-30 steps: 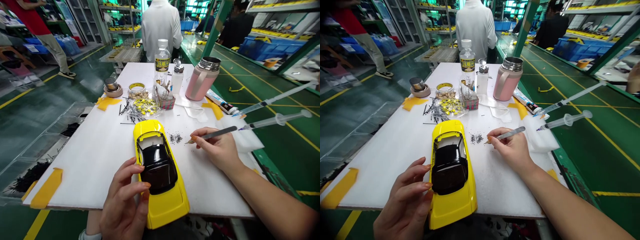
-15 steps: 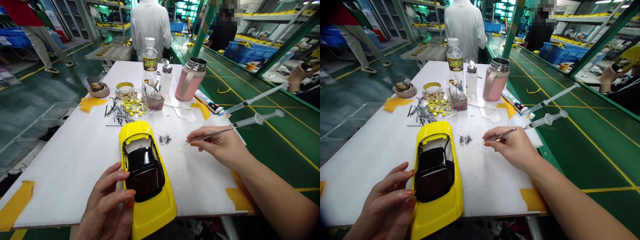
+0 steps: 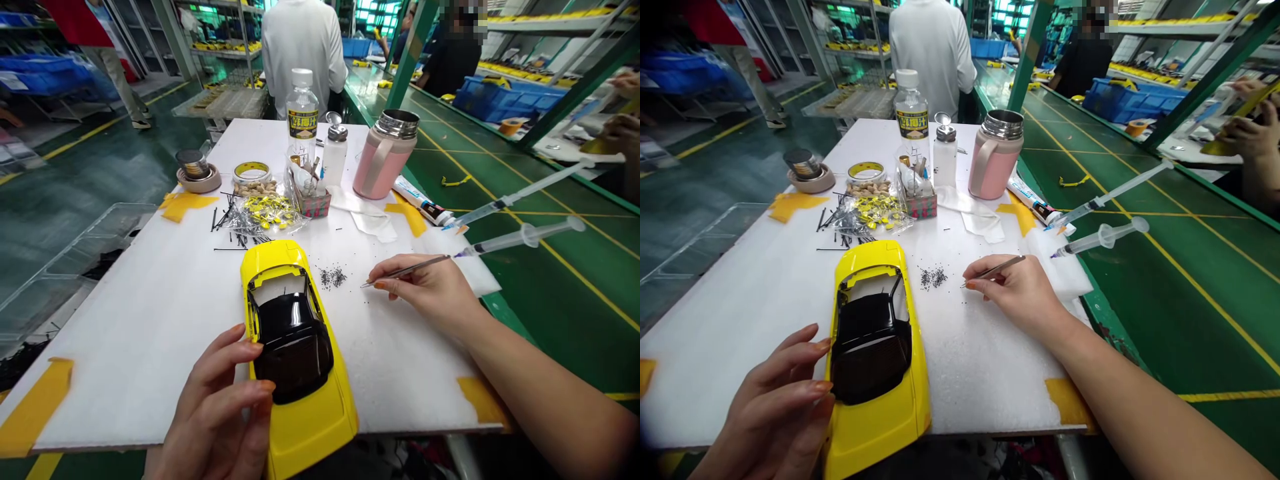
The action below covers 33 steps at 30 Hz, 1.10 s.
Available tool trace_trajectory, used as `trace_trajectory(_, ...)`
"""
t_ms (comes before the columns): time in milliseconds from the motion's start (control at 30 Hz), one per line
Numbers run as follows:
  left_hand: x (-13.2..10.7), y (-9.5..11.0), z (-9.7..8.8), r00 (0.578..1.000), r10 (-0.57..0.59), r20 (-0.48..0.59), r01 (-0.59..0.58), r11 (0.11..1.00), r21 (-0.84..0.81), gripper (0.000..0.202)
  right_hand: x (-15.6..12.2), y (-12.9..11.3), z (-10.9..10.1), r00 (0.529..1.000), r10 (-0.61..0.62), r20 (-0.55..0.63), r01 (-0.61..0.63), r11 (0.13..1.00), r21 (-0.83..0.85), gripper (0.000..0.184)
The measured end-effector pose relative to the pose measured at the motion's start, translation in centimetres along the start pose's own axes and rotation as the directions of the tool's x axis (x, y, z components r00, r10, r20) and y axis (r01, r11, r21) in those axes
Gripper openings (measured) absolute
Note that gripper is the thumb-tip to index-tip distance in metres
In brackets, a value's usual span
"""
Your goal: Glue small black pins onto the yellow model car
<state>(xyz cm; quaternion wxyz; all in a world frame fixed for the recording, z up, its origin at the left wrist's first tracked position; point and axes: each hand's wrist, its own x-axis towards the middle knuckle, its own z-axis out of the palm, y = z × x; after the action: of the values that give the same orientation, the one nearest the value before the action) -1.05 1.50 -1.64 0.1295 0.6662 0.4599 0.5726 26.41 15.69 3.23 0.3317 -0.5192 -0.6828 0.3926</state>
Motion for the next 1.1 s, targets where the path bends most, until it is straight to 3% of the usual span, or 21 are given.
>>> trace_trajectory(600, 0.0, 0.2, -0.3, 1.0, -0.005, -0.006, 0.006, 1.0, 0.013, 0.03, 0.0, 0.2, 0.2, 1.0, -0.017, -0.009, 0.017, 1.0, -0.018, 0.018)
trace_trajectory(833, -0.1, 0.5, -0.2, 0.998, -0.06, 0.001, 0.06, 0.998, 0.01, 0.03, 0.0, 0.2, 0.2, 1.0, 0.007, -0.029, -0.007, 1.0, 0.013, 0.017)
trace_trajectory(967, -0.1, 0.5, -0.1, 0.999, -0.042, -0.005, 0.042, 0.999, -0.007, 0.031, -0.5, -0.8, 0.2, 0.999, -0.045, -0.002, 0.045, 0.999, 0.015, 0.016)
trace_trajectory(1100, 0.1, 0.4, 0.1, 1.0, 0.005, 0.005, -0.005, 1.0, -0.009, 0.035, -1.7, -2.9, 1.1, 0.982, -0.176, 0.07, 0.178, 0.984, -0.018, 0.009)
